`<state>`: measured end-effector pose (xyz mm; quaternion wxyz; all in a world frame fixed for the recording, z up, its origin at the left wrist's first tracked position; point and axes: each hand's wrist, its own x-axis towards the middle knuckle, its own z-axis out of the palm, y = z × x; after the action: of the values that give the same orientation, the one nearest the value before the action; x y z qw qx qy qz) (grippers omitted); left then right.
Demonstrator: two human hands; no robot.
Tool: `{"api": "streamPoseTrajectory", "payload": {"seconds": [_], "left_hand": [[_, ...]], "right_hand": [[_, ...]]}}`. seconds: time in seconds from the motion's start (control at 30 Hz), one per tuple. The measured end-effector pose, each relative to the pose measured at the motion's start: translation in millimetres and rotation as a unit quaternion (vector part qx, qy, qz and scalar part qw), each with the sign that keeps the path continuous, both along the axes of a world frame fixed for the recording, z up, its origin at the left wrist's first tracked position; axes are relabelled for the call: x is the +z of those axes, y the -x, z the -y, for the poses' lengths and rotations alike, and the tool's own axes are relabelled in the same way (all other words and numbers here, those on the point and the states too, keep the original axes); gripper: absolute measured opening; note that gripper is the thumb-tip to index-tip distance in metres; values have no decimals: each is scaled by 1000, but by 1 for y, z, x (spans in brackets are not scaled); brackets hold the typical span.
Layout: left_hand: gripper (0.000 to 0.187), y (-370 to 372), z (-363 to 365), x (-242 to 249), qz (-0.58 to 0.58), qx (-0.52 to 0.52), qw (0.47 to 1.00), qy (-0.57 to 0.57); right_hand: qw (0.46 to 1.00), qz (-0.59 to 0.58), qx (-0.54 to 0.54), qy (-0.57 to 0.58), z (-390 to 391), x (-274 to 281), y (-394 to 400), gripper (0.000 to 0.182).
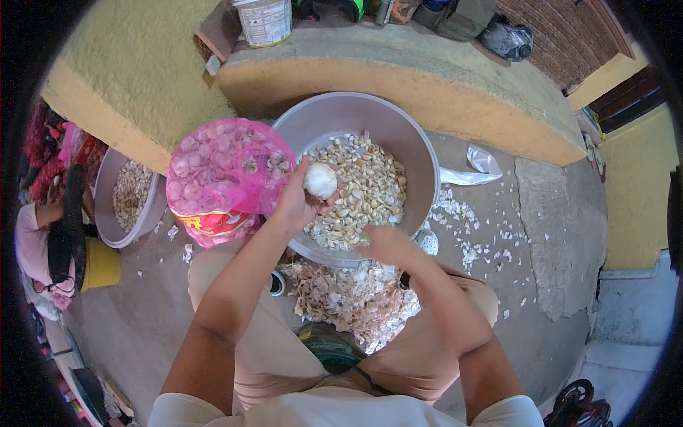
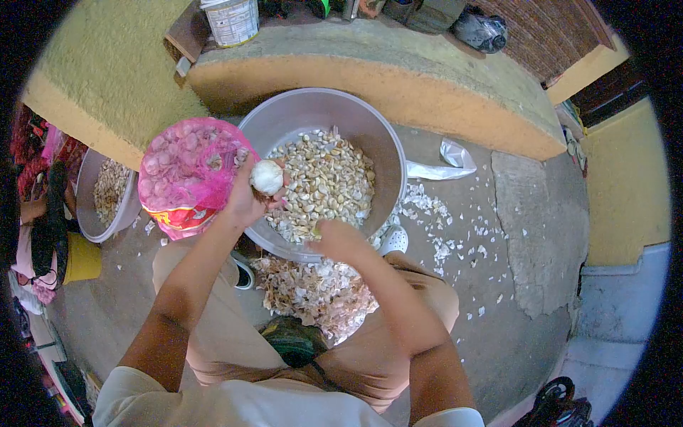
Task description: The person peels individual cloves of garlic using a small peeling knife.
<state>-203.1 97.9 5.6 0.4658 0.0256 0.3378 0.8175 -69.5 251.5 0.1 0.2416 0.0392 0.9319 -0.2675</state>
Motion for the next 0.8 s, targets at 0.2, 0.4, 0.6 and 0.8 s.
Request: {"api": "streamPoseTrajectory", "payload": {"seconds": [0.2,0.4,0.6,0.8], "left_hand": [[42,-9,-9,-2,12,9,999,39],[37,-12,-13,-12,3,10,999,41],[34,-17,-15,-12,-16,53,996,70],[31,-21,-18,-8,-42,116,984,131]], "right_hand": [[970,-90,-150,166,-19,19,21,36],[943,-63,-177,275,-12,25,28,21],[945,-41,-198,258,-3,41,35,26],[948,-97,-193,232,6,23,39,44]]}}
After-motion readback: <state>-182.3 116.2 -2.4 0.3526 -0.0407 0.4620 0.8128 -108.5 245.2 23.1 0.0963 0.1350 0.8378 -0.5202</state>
